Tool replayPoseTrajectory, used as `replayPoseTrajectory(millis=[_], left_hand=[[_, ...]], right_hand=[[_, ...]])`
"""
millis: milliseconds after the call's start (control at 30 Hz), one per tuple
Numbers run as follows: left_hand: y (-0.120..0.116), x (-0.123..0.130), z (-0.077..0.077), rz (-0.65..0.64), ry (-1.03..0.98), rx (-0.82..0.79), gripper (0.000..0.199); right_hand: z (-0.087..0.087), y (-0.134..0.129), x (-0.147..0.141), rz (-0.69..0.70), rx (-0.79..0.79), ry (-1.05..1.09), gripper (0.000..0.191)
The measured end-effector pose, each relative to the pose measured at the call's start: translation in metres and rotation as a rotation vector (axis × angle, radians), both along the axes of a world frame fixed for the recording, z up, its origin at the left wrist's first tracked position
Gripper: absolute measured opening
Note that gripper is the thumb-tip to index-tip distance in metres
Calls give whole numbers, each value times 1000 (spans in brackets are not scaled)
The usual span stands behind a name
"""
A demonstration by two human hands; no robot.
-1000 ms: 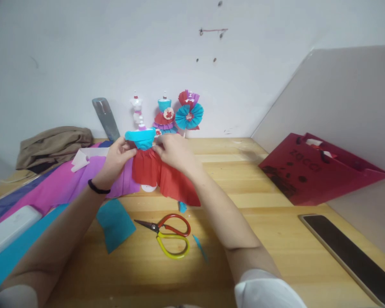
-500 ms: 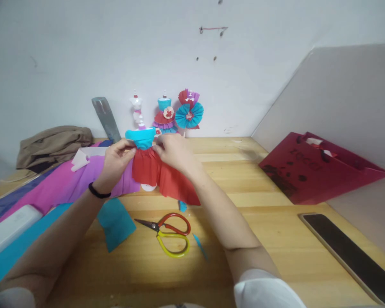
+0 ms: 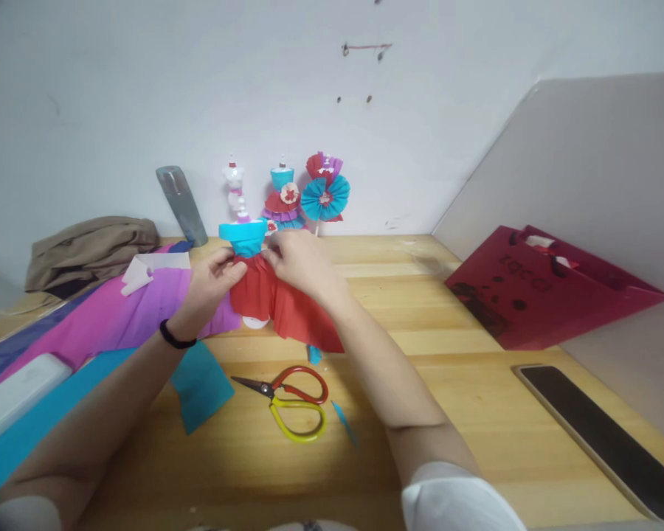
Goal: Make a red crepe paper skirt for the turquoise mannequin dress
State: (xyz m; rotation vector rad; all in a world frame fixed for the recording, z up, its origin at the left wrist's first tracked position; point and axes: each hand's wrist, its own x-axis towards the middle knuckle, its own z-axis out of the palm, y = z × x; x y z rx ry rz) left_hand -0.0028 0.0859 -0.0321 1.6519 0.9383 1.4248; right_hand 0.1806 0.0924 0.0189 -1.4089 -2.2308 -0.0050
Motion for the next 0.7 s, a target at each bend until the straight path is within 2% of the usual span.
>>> replayPoseTrajectory(millis=[167, 467, 700], left_hand=[[4, 6, -7, 46, -31, -42, 21], [13, 7, -13, 2, -138, -66, 26], [13, 5, -11, -51, -141, -70, 25]], right_hand=[[0, -1, 0, 1, 10, -10, 20], [-1, 2, 0, 2, 1, 11, 21], [-4, 6, 5, 81, 6, 83, 16]])
